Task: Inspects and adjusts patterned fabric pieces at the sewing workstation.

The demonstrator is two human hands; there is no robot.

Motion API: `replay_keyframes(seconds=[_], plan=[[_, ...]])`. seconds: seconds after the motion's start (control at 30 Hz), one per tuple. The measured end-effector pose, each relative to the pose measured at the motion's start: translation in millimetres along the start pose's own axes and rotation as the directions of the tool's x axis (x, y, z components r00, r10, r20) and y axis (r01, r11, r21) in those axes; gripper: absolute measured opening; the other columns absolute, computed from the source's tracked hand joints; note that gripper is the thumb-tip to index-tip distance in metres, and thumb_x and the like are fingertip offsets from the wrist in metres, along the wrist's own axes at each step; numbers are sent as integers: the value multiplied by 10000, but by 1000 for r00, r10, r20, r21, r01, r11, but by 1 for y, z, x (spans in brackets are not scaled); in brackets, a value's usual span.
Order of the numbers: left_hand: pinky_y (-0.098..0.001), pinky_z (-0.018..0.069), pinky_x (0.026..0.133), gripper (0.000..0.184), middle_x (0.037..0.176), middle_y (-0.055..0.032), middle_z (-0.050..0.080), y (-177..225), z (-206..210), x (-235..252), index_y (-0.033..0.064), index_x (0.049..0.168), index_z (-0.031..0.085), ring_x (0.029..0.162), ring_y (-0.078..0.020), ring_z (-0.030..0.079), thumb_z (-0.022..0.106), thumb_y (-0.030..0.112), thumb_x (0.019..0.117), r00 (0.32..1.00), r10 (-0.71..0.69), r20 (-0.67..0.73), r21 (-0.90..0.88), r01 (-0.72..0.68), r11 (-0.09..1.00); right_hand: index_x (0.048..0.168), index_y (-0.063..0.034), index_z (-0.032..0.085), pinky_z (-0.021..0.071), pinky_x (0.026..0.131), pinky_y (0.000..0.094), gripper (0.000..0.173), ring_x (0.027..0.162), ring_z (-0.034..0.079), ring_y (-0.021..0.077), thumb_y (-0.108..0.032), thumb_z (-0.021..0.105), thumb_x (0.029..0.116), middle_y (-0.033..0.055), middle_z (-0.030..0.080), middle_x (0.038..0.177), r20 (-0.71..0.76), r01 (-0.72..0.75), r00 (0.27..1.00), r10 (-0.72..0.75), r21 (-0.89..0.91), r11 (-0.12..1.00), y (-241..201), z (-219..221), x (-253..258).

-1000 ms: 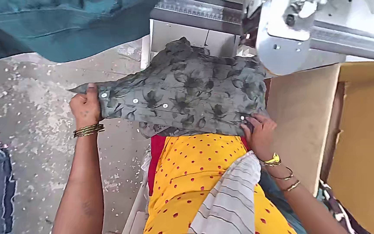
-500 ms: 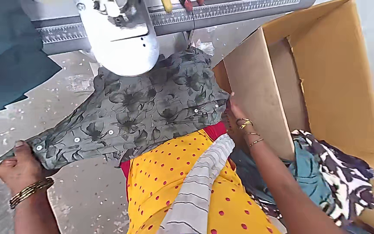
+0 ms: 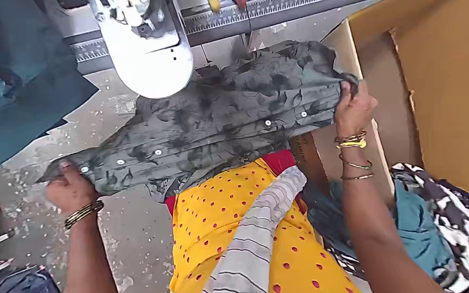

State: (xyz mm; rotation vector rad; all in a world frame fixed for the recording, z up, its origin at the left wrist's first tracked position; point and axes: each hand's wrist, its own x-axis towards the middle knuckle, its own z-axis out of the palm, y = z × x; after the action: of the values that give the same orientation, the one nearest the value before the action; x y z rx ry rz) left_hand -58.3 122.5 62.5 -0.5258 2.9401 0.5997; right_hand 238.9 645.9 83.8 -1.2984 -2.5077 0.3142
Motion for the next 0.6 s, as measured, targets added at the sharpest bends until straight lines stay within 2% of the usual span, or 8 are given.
replay_keyframes(seconds=[0.03,0.1,0.17,0.23,0.33,0.4,0.5,0.6], plan=[[-522,414,1052,675,1171,-323,643,0,9,1,-149,1124,637,1183,-376,611,364,467,1081,999,38,37,76,-41,996,1244,-43,620,527,784,627,540,922,685,447,-511,402,1085,252,684,1005,68,-77,995,79,-34,996,11,11,-2],[-615,398,1049,710,1175,-372,630,-5,27,-1,-156,1093,640,1210,-477,590,321,479,1090,990,56,128,176,-78,981,1240,-58,622,513,746,681,626,891,674,483,-588,334,1073,271,678,976,239,-226,939,246,-108,968,35,45,-10],[-618,400,1050,699,1176,-364,636,-8,40,1,-137,1099,650,1215,-477,592,312,475,1099,984,41,173,196,-75,978,1256,-23,615,490,775,724,646,958,660,542,-578,338,1076,323,675,1013,379,-272,869,319,-173,947,47,77,-17],[-596,418,1019,678,1130,-344,650,-10,42,2,-123,1093,650,1164,-447,618,319,468,1102,983,36,177,178,-67,982,1282,5,596,482,811,730,565,1029,643,561,-499,445,1075,343,667,1082,427,-245,851,307,-195,950,47,92,-20],[-578,429,973,675,1056,-332,645,-12,33,3,-133,1060,639,1077,-417,630,333,467,1102,985,38,167,122,-59,991,1358,28,558,462,996,662,472,1225,563,517,-349,490,1082,324,580,1305,376,-3,926,39,-97,995,10,73,-17],[-582,435,942,685,1001,-328,640,-12,28,5,-138,994,624,1031,-414,637,334,473,1102,986,44,164,125,-65,990,1273,24,631,475,1027,566,362,1203,593,448,-247,489,1080,271,631,1240,258,272,922,-289,98,957,-40,51,-20],[-584,439,904,693,933,-313,631,-10,28,7,-133,906,599,980,-412,635,327,473,1104,987,53,154,116,-72,991,1129,-23,745,569,922,470,239,1043,694,318,-149,566,1034,168,723,1083,160,538,747,-646,427,727,-118,37,-43],[-606,446,893,711,925,-321,630,-15,29,11,-134,915,602,963,-429,638,337,500,1097,990,42,134,78,-53,996,1090,-82,777,586,917,396,200,1054,710,247,-115,601,1001,96,747,1078,152,663,468,-871,591,459,-165,59,-73]])
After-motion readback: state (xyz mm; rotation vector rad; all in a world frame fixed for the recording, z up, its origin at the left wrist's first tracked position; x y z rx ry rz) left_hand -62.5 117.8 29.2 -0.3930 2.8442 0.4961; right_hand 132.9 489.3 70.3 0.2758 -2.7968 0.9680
